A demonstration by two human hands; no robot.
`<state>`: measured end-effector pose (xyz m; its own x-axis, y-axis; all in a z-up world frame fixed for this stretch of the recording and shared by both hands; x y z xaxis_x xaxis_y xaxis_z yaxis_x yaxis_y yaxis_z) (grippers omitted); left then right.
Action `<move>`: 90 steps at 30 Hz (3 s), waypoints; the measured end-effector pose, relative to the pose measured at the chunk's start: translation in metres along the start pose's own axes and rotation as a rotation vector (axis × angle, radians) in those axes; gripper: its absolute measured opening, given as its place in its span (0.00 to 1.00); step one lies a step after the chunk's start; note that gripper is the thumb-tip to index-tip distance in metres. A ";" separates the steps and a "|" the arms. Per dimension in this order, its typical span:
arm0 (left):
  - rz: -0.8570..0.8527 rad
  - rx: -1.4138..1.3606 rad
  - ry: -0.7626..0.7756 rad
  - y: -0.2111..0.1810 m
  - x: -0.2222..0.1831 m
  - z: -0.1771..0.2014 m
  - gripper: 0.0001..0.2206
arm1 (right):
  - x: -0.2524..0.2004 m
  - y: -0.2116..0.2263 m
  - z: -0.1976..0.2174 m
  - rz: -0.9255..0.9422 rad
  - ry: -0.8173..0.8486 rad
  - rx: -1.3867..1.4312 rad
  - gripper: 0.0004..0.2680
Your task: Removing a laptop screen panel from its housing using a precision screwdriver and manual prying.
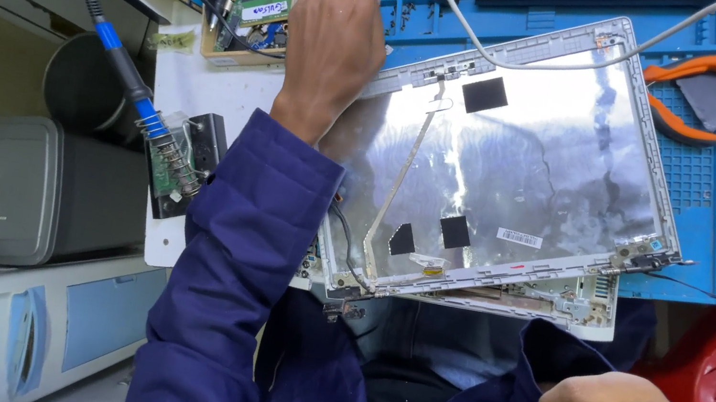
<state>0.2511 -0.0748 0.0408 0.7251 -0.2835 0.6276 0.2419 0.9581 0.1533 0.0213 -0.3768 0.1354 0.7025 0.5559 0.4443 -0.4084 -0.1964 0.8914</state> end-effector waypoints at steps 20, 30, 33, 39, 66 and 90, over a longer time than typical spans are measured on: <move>0.090 -0.748 0.277 -0.034 -0.148 0.183 0.06 | -0.014 -0.071 -0.028 -0.028 -0.149 -0.132 0.10; -0.184 -0.573 0.365 -0.034 -0.175 0.172 0.12 | 0.018 -0.075 -0.061 0.079 -0.232 -0.122 0.08; -0.234 -0.494 0.361 -0.039 -0.169 0.170 0.10 | 0.020 -0.075 -0.060 0.071 -0.207 -0.118 0.08; -0.306 -0.476 0.338 -0.047 -0.158 0.170 0.07 | 0.015 -0.071 -0.059 0.058 -0.212 -0.124 0.09; -0.242 -0.781 0.363 -0.036 -0.155 0.163 0.05 | 0.009 -0.079 -0.043 0.010 -0.093 -0.115 0.10; -0.099 -0.883 0.350 -0.031 -0.169 0.150 0.05 | 0.005 -0.103 -0.053 -0.154 -0.014 -0.240 0.08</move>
<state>0.0249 -0.0508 0.0444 0.7925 -0.4944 0.3571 0.6079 0.5932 -0.5278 0.0362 -0.3110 0.0410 0.7743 0.5528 0.3080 -0.4213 0.0871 0.9027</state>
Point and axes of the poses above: each hand's wrist, its own x-axis towards the middle knuckle, its own z-axis out of the back of the hand, y = z × x, the point moved 2 cm from there along x, towards the middle knuckle, and after that the axes turned 11 degrees about x, right-handed, at the moved point
